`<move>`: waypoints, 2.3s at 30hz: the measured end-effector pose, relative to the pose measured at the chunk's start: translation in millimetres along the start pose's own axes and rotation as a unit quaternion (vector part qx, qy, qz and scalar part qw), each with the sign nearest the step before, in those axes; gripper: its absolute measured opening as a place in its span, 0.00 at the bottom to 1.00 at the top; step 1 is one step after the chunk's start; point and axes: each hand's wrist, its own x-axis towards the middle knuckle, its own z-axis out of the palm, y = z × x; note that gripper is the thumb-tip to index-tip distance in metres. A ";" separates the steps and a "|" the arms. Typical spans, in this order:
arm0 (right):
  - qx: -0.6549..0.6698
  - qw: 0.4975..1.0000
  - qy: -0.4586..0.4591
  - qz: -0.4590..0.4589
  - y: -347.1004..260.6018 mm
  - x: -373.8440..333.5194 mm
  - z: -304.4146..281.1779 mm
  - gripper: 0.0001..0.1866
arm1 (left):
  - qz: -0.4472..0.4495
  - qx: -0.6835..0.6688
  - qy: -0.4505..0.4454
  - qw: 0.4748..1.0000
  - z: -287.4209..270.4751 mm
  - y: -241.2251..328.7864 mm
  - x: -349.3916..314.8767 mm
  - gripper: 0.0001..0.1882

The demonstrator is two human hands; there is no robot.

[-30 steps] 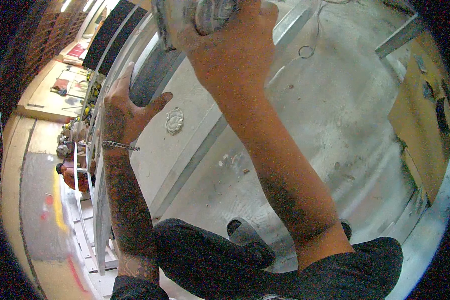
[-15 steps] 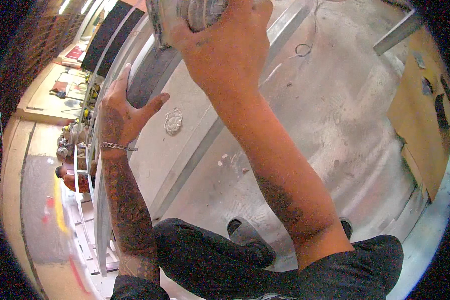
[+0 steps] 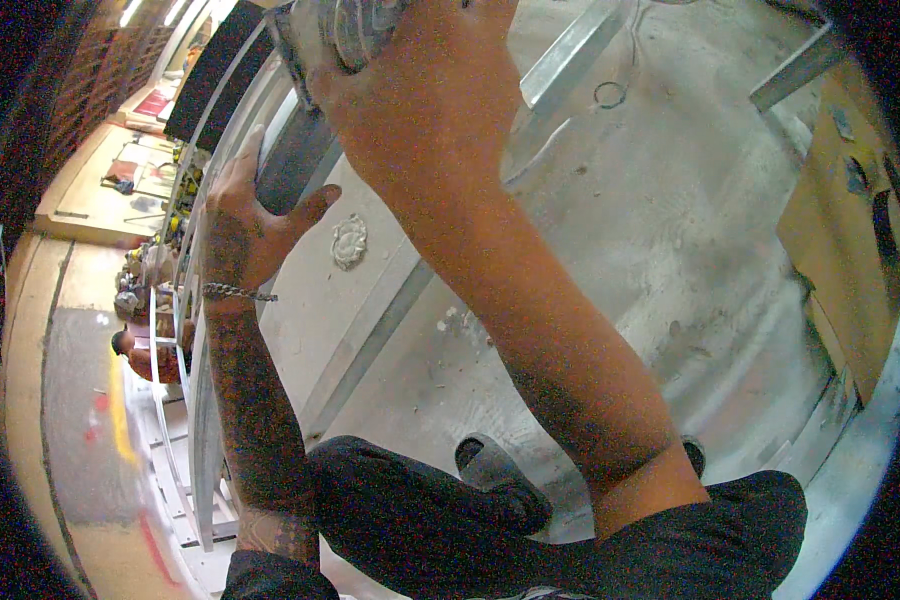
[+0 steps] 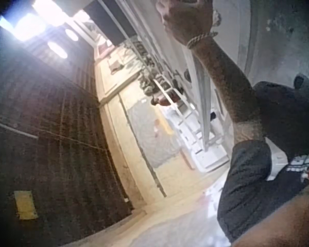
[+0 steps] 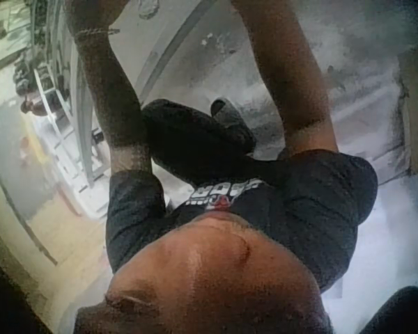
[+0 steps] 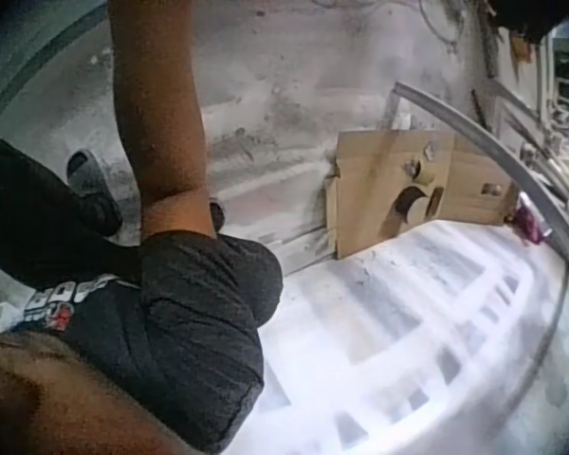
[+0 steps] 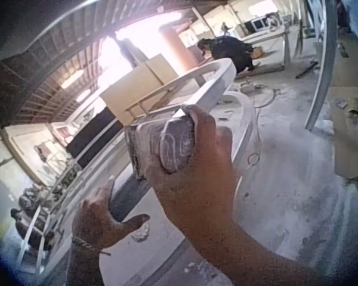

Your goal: The person sands the surface of a curved metal frame using an orbital sander, moving the tool along the length of the frame to smooth the joints.

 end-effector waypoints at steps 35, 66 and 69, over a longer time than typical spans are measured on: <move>0.092 0.994 0.046 0.031 48.9 15.9 3.4 0.37 | 0.039 0.046 0.038 0.997 3.8 -4.5 -1.9 0.58; 0.022 0.998 0.047 0.043 47.0 10.4 0.1 0.41 | 0.042 0.047 0.040 0.997 6.2 -1.0 -1.1 0.57; 0.085 0.994 0.058 0.047 59.6 12.5 -0.3 0.41 | 0.046 0.050 0.044 0.997 7.8 0.7 0.0 0.57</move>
